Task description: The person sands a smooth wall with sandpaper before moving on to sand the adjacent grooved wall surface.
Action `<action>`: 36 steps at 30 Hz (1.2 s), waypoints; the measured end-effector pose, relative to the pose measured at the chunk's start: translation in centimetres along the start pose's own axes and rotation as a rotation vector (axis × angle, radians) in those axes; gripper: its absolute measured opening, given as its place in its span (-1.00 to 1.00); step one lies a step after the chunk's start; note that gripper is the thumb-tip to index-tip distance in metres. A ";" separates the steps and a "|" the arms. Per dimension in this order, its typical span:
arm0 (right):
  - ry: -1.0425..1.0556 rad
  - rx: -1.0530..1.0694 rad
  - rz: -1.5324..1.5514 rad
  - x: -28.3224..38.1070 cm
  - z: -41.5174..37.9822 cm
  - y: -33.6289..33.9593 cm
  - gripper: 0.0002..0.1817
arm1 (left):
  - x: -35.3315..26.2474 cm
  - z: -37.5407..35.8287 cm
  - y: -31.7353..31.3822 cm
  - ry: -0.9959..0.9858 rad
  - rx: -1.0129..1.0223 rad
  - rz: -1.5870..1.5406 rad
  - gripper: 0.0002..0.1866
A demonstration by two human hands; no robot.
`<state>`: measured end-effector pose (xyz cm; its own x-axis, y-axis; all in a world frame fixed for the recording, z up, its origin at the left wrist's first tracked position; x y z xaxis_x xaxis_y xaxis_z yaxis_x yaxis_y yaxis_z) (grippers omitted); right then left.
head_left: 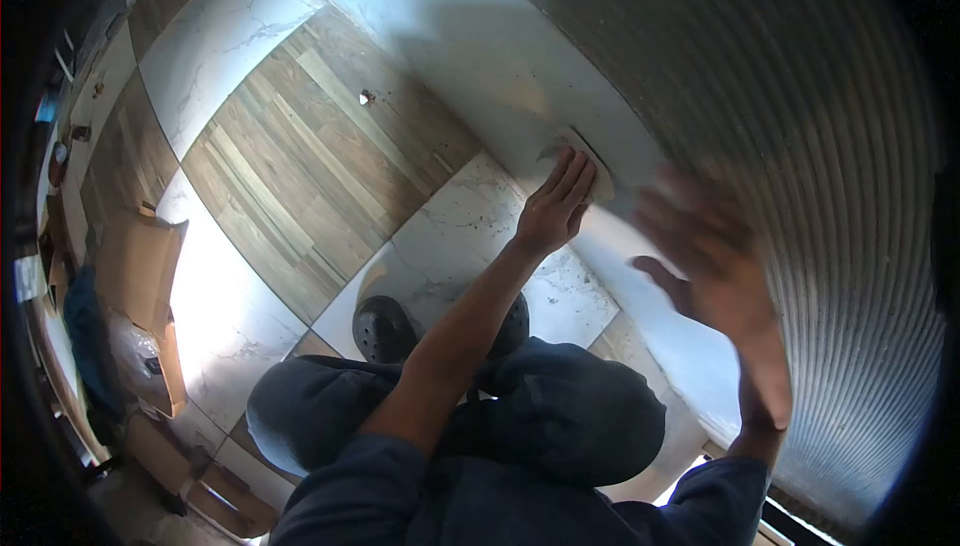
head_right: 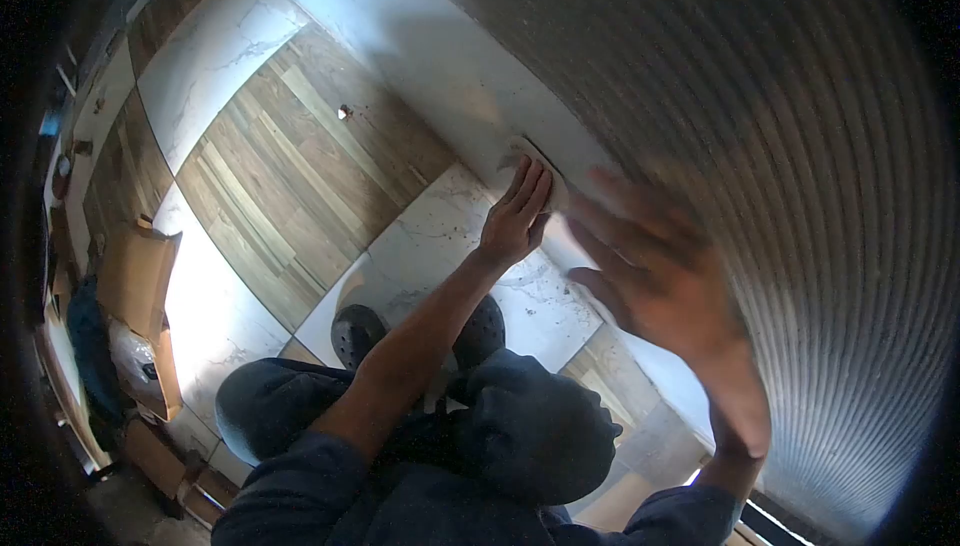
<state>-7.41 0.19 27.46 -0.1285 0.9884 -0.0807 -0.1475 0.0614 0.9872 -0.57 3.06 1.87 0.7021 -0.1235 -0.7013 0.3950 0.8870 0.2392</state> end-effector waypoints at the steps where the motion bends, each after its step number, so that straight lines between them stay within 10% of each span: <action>1: 0.007 -0.056 -0.140 -0.3 0.0 2.8 -0.63 | 0.3 -0.4 -0.8 0.002 -0.064 0.025 -0.46; 9: 0.136 -0.544 -0.678 -4.5 -2.7 13.9 -0.64 | 0.3 -0.7 -3.7 0.170 -0.429 -0.096 -0.52; 11: 0.158 -0.475 -0.775 -2.7 -0.9 12.9 -0.63 | 4.4 -1.2 -3.5 0.778 -0.632 -0.128 -0.52; 16: 0.262 -0.530 -0.838 -4.0 -1.5 12.6 -0.54 | 7.9 2.0 -0.1 1.273 -0.484 -0.191 -0.52; 18: 0.284 -0.546 -0.873 -4.2 -1.4 12.6 -0.53 | 3.8 -1.5 -3.3 0.645 -0.552 0.096 -0.49; 25: 0.311 -0.495 -0.914 -3.9 -0.9 12.2 -0.59 | 6.8 -2.7 -1.9 1.057 -0.110 -0.415 -0.44; 27: 0.304 -0.503 -0.918 -3.9 -1.1 12.1 -0.59 | 3.2 -2.8 -2.7 0.540 -0.419 -0.020 -0.50; 36: 0.324 -0.592 -0.752 -3.1 -1.6 11.9 -0.52 | 0.3 -1.1 -2.6 0.501 -0.364 -0.006 -0.53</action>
<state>-10.33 -2.34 39.24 -0.0489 0.6309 -0.7743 -0.7515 0.4874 0.4446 -2.02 1.18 0.30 0.3019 0.0166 -0.9532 0.1085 0.9928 0.0516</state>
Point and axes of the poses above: each hand's wrist, its own z-axis towards the middle knuckle, its own y-axis out of the back of the hand, x = y × z, the point moved 4 cm from there along z, towards the middle knuckle, and after that the axes turned 8 degrees about -x, right-handed, at the moved point
